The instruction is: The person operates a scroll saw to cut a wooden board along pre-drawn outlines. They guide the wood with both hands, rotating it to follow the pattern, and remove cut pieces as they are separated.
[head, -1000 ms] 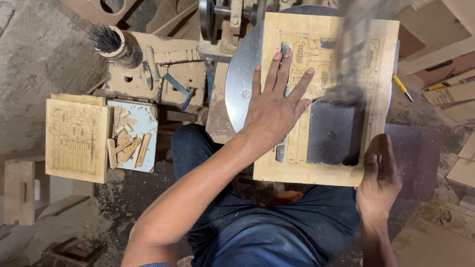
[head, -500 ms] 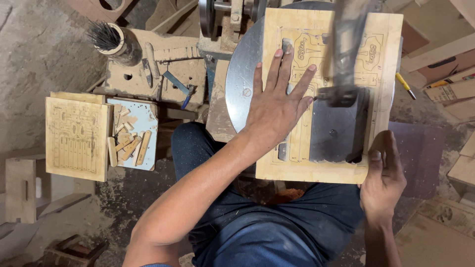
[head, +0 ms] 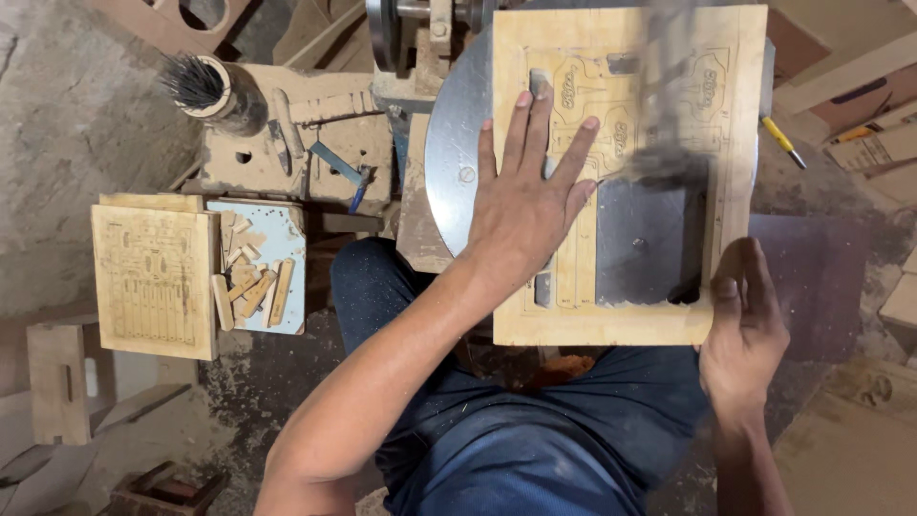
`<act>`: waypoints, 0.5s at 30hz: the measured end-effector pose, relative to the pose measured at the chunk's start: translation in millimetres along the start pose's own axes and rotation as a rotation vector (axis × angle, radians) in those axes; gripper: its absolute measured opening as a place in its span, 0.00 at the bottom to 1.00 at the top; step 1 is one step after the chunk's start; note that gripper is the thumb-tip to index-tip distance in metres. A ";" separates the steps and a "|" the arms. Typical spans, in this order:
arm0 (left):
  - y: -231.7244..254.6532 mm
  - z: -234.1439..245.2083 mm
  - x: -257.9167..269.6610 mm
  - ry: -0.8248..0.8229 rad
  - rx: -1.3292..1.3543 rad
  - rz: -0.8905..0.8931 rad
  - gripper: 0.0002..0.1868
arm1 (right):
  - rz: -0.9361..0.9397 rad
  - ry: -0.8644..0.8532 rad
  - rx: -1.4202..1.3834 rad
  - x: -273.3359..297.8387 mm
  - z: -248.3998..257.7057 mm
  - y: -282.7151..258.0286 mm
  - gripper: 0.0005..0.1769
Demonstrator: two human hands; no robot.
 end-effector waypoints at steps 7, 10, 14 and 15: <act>-1.7 3.1 -3.5 0.001 0.012 0.016 0.34 | -0.048 -0.017 -0.110 -4.4 -3.0 7.7 0.27; -3.4 2.3 -4.9 0.033 0.025 0.005 0.34 | -0.046 -0.005 -0.087 -3.7 -2.8 12.0 0.27; -9.0 3.5 -6.6 0.008 0.015 0.021 0.34 | 0.054 -0.027 -0.174 -4.6 -10.9 4.8 0.26; -10.9 7.6 -7.0 0.034 -0.001 0.025 0.33 | 0.087 -0.039 -0.151 -4.4 -13.8 0.9 0.26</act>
Point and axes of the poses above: each hand's wrist, its own x-axis away from the middle knuckle, its own z-axis out of the back of the hand, y = z × x, the point moved 6 cm from there along -x, towards the middle knuckle, and after that the axes turned 3 degrees about x, right-handed, at the moved point
